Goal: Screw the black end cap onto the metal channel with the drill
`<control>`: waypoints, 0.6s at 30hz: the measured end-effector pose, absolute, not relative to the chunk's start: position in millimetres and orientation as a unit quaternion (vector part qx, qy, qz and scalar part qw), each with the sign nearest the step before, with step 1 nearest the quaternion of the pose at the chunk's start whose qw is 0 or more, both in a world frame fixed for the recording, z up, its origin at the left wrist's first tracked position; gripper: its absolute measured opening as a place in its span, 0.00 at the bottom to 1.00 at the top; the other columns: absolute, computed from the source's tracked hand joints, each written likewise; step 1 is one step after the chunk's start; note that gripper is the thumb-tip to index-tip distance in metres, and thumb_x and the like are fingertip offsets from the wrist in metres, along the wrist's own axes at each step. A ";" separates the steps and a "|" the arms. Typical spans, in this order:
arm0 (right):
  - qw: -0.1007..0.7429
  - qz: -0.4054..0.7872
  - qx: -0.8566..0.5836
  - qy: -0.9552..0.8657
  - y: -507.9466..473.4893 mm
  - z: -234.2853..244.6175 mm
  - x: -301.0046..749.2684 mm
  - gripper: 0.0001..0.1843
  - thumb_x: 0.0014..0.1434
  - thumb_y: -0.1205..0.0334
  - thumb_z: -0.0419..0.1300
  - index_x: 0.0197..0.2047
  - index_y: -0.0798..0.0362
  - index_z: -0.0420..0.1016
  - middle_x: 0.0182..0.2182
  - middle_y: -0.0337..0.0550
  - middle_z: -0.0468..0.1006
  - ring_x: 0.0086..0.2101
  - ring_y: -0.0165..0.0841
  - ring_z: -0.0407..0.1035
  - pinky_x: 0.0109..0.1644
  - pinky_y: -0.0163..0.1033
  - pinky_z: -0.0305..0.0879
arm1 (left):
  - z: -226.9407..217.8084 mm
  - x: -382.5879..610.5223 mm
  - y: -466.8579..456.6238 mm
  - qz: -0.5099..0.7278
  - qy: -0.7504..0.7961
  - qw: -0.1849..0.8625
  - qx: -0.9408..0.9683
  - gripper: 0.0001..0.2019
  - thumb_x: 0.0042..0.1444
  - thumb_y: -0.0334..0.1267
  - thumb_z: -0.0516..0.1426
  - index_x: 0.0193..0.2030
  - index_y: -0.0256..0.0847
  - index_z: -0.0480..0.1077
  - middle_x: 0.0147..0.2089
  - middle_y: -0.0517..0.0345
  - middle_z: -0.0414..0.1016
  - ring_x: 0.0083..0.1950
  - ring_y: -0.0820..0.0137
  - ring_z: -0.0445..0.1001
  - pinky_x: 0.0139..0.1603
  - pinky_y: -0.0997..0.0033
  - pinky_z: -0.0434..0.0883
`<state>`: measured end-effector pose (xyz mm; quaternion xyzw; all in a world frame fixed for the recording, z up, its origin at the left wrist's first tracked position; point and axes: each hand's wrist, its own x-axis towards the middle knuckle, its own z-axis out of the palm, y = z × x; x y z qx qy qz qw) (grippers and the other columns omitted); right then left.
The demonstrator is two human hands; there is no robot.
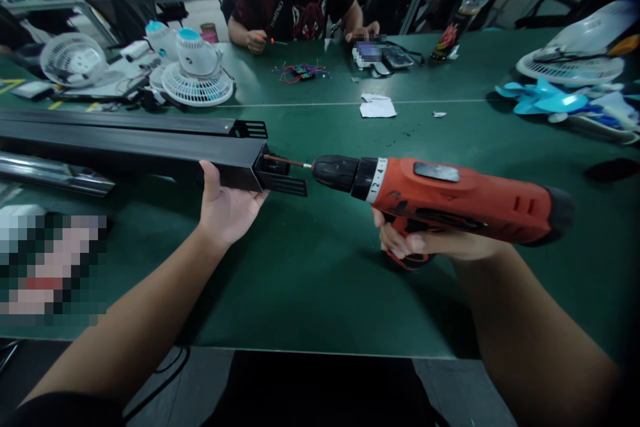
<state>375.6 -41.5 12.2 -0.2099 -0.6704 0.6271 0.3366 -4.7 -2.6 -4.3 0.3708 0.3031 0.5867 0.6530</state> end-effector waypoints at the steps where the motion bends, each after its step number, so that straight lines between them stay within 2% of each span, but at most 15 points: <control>1: 0.335 0.627 -0.211 -0.671 -41.8 12.7 375.4 0.20 0.72 0.48 0.80 0.61 0.46 0.87 0.28 0.36 0.81 0.26 0.35 0.78 0.33 0.42 0.84 | -3.7 -4.3 -3.0 0.587 0.304 0.653 0.369 0.41 0.69 0.79 0.63 0.78 0.58 0.79 0.81 0.56 0.81 0.95 0.47 0.57 0.90 0.47 0.67; 7: 0.337 0.622 -0.222 -0.671 -42.3 14.1 374.2 0.19 0.71 0.49 0.81 0.60 0.46 0.88 0.28 0.36 0.82 0.25 0.36 0.79 0.32 0.43 0.85 | -2.6 -2.5 -4.4 0.595 0.291 0.656 0.362 0.43 0.70 0.79 0.63 0.78 0.51 0.80 0.83 0.55 0.79 0.96 0.46 0.55 0.93 0.47 0.60; 11: 0.339 0.623 -0.220 -0.669 -42.5 13.0 374.0 0.20 0.71 0.49 0.81 0.60 0.47 0.88 0.28 0.36 0.82 0.25 0.35 0.79 0.33 0.43 0.85 | -4.5 -2.9 -3.1 0.598 0.291 0.660 0.349 0.43 0.68 0.81 0.63 0.76 0.53 0.81 0.83 0.56 0.79 0.95 0.47 0.56 0.92 0.49 0.61; 18: 0.336 0.624 -0.227 -0.668 -43.1 15.1 375.0 0.20 0.71 0.48 0.81 0.59 0.47 0.87 0.27 0.35 0.82 0.24 0.35 0.79 0.31 0.43 0.83 | -3.0 -1.9 -3.5 0.599 0.289 0.667 0.336 0.42 0.69 0.79 0.64 0.77 0.54 0.80 0.79 0.55 0.83 0.94 0.48 0.59 0.91 0.49 0.62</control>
